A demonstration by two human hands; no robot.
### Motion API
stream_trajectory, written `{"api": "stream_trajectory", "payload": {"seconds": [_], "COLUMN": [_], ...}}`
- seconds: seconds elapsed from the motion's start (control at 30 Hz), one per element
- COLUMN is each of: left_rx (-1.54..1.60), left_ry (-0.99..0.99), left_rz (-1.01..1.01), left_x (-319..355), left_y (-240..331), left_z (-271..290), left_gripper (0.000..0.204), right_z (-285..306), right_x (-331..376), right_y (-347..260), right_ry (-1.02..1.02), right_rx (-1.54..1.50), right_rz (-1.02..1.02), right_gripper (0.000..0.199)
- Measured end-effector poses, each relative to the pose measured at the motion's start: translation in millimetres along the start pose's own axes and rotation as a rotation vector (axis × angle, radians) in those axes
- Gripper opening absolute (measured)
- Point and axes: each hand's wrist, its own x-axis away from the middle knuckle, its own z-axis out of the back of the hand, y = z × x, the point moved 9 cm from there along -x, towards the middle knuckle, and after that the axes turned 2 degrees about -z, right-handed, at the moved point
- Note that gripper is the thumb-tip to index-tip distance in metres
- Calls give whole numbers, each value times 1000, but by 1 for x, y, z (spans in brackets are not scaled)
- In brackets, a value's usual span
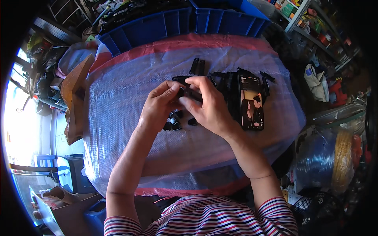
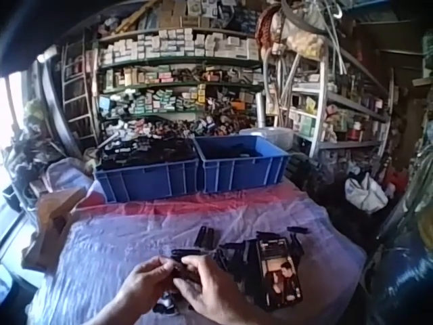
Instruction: Assembling small black plastic components and pins at a workstation.
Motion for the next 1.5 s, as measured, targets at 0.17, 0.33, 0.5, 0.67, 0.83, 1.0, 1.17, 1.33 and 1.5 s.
{"api": "stream_trajectory", "payload": {"seconds": [0.17,0.33,0.5,0.67,0.83,1.0,1.17,1.33,1.5], "left_rx": [18,26,-12,-57,-236,-444,-601,-64,295], "left_ry": [-9,-13,29,43,66,128,304,128,162], "left_rz": [-85,-83,-129,-188,-282,-380,-485,-227,-63], "left_x": [-3,-3,0,1,6,15,33,19,-1], "left_y": [8,11,18,23,36,46,51,23,20], "left_z": [12,9,11,10,5,2,-14,-15,20], "left_gripper": [16,17,18,19,18,15,11,30,29], "right_z": [1,-2,-8,-9,-9,-11,-21,-29,15], "right_x": [-4,4,3,4,3,3,11,2,-12], "right_y": [-1,16,17,15,15,12,19,10,23], "right_ry": [-38,-93,-150,-173,-173,-159,-80,-2,8], "right_rx": [-37,-104,-219,-182,-145,-153,-212,-369,596], "right_rz": [65,-251,-252,-258,-232,-218,-248,-220,-6], "right_gripper": [23,22,23,22,23,22,20,26,22]}}
